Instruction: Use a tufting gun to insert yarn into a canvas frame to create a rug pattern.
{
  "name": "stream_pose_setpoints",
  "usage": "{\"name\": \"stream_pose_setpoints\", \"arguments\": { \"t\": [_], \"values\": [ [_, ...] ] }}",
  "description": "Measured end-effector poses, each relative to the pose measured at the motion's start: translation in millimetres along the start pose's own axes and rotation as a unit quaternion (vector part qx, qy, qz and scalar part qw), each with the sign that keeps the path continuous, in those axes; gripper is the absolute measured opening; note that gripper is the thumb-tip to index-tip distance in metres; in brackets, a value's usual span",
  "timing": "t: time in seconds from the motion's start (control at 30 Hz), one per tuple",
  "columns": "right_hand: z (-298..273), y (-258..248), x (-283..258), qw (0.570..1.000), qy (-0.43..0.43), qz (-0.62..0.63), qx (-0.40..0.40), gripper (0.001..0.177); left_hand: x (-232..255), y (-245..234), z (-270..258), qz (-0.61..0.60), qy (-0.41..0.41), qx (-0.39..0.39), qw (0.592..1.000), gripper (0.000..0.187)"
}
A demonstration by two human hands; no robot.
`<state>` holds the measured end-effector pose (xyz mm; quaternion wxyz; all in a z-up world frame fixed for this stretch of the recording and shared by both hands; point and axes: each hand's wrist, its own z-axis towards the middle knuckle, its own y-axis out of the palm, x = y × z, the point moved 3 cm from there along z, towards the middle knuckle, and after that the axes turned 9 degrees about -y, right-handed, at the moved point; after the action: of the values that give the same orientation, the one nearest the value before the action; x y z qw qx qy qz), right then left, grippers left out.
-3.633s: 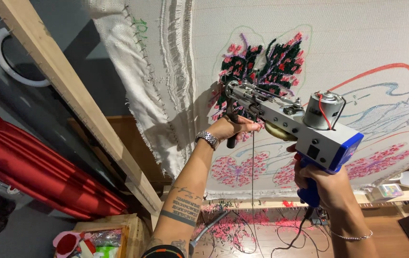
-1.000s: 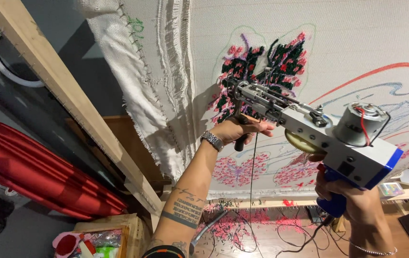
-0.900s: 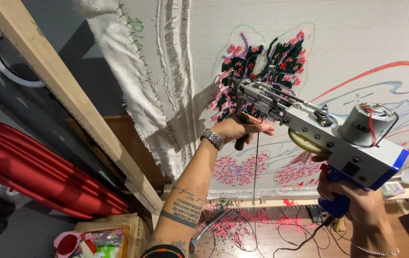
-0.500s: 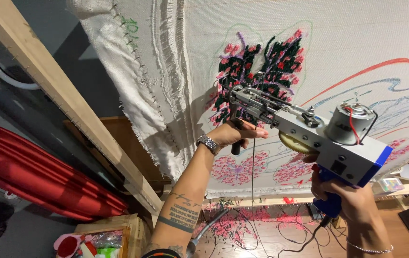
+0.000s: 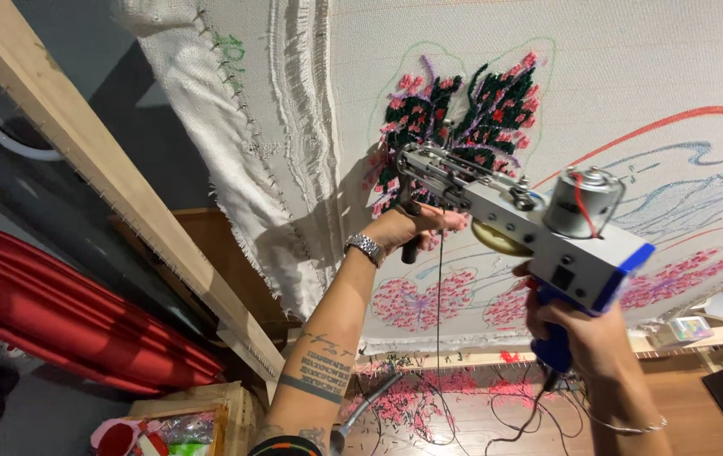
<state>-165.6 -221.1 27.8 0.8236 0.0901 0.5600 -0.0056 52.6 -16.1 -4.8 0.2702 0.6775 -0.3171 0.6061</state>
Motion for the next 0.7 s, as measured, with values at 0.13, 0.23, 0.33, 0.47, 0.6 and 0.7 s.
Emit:
{"name": "stream_pose_setpoints", "arguments": {
  "t": [0.13,0.23,0.33,0.47,0.6,0.7],
  "values": [
    [10,35,-1,0.999,0.026,-0.007,0.029,0.043,-19,-34,30,-0.042,0.007,0.053,0.998,0.035],
    [16,37,28,0.994,0.002,-0.092,0.060,0.036,-57,-72,62,-0.077,-0.011,0.103,0.992,0.029],
    [21,54,5,0.936,-0.173,-0.305,-0.011,0.041,-62,-91,64,-0.099,-0.012,0.170,0.980,0.020],
    [19,58,20,0.941,-0.128,-0.311,-0.049,0.042,-87,-112,74,-0.086,-0.028,0.114,0.989,0.031],
    [10,60,39,0.986,-0.068,-0.147,0.033,0.036,-40,-91,33,-0.036,-0.064,0.190,0.979,0.051],
    [8,72,28,0.998,0.039,0.000,0.053,0.031,-30,-85,21,0.033,-0.084,0.213,0.973,0.069]
  ]
}}
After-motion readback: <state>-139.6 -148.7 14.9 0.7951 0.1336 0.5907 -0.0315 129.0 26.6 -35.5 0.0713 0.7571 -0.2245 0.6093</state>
